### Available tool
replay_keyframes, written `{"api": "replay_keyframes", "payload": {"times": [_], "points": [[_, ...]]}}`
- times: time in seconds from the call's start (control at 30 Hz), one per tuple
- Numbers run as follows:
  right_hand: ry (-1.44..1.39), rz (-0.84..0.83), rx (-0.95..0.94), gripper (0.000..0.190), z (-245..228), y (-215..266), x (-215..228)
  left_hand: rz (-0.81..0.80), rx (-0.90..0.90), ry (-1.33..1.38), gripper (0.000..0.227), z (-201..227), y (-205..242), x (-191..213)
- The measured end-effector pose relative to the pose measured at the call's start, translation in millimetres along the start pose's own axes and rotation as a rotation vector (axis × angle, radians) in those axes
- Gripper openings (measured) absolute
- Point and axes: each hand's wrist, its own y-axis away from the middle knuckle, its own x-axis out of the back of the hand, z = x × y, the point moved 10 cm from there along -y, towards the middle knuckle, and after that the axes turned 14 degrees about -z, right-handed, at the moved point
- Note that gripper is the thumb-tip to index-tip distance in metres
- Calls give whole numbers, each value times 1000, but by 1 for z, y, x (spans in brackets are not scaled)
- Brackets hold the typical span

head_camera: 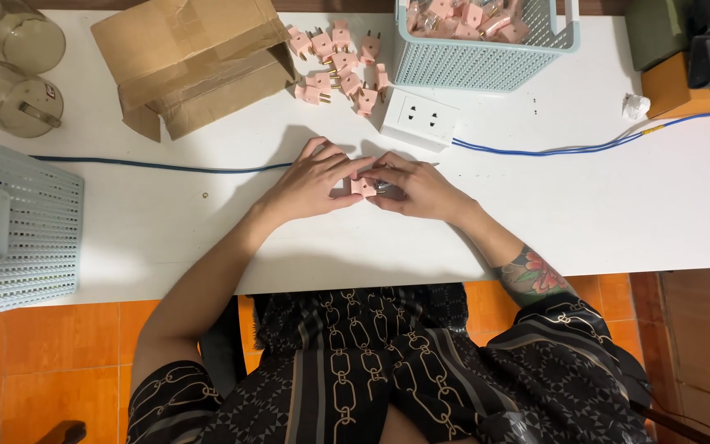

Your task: The person assembles pink electrical plug components on a white table using a screwdriver. They insert metal pins into the plastic housing and tighten screws to secure them, repeating the process for multiple units.

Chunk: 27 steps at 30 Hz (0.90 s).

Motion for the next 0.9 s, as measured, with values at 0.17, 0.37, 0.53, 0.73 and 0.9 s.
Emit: {"api": "replay_keyframes", "payload": {"times": [0.17,0.37,0.53,0.73,0.9], "points": [[2,10,26,46,-4,1,3,-28,13,21,65,-5,-1,-4],[-3,33,52,45,-8,3,4,-33,21,35,69,-2,-2,-4],[-35,31,38,47,-8,4,6,-78,31,66,71,-5,-4,-11],[-35,50,47,47,-4,3,5,-99,59,75,77,-15,-4,-19],[-33,56,62,47,3,6,-1,-135,77,100,82,-20,-3,-24]]}}
